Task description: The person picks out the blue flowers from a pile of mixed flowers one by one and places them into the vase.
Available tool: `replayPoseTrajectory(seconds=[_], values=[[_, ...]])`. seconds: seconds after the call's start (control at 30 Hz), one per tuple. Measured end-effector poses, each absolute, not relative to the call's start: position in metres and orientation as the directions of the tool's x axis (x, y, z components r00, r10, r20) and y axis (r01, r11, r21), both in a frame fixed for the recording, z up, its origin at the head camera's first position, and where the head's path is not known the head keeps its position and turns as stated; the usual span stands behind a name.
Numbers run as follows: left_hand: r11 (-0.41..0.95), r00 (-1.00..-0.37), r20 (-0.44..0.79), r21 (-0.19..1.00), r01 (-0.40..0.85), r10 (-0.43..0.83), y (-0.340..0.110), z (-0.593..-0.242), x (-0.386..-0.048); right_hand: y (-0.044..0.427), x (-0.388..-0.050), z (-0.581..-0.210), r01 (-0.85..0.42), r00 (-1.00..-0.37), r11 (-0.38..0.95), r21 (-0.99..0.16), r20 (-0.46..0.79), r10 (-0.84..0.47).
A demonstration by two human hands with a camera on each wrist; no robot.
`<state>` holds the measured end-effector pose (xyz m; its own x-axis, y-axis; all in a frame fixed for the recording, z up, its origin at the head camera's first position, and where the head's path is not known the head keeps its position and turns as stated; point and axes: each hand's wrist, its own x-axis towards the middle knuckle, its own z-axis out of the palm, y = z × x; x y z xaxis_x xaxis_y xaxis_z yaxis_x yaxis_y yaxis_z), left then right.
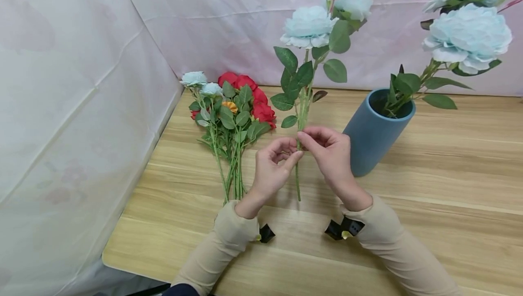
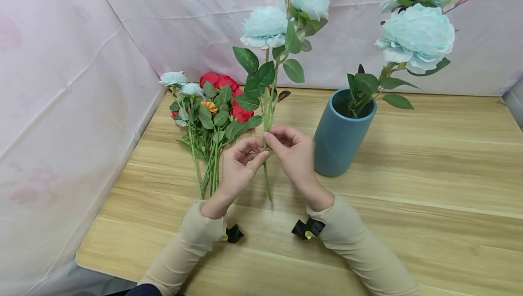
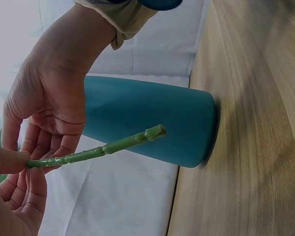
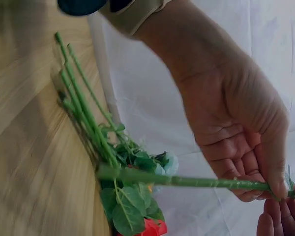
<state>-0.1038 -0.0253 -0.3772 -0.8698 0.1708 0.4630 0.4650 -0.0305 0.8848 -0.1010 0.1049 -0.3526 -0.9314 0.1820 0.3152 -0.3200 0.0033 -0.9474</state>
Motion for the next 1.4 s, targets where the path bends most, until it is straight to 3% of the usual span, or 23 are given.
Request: replayPoseTrajectory(seconds=[0.33,0.67,1.03,1.4], values=[[-0.048,-0.86,0.479,0.877,0.479,0.173,-0.026,-0.377,-0.104,0.105,-0.097,-0.347,-0.267,-0.946,0.011,-0.964,0.265,0.185],[-0.043,-0.911,0.402,0.916,0.399,0.09,-0.025,-0.377,-0.105,0.104,-0.098,-0.348,-0.287,-0.947,-0.053,-0.956,0.276,0.164],[-0.015,-0.93,0.339,0.94,0.341,0.142,-0.039,-0.377,-0.108,0.113,-0.098,-0.339,-0.39,-0.905,0.049,-0.919,0.393,0.165],[0.034,-0.964,0.264,0.964,0.263,-0.017,-0.079,-0.386,-0.12,0.118,-0.091,-0.324,-0.54,-0.832,-0.046,-0.84,0.526,0.176]])
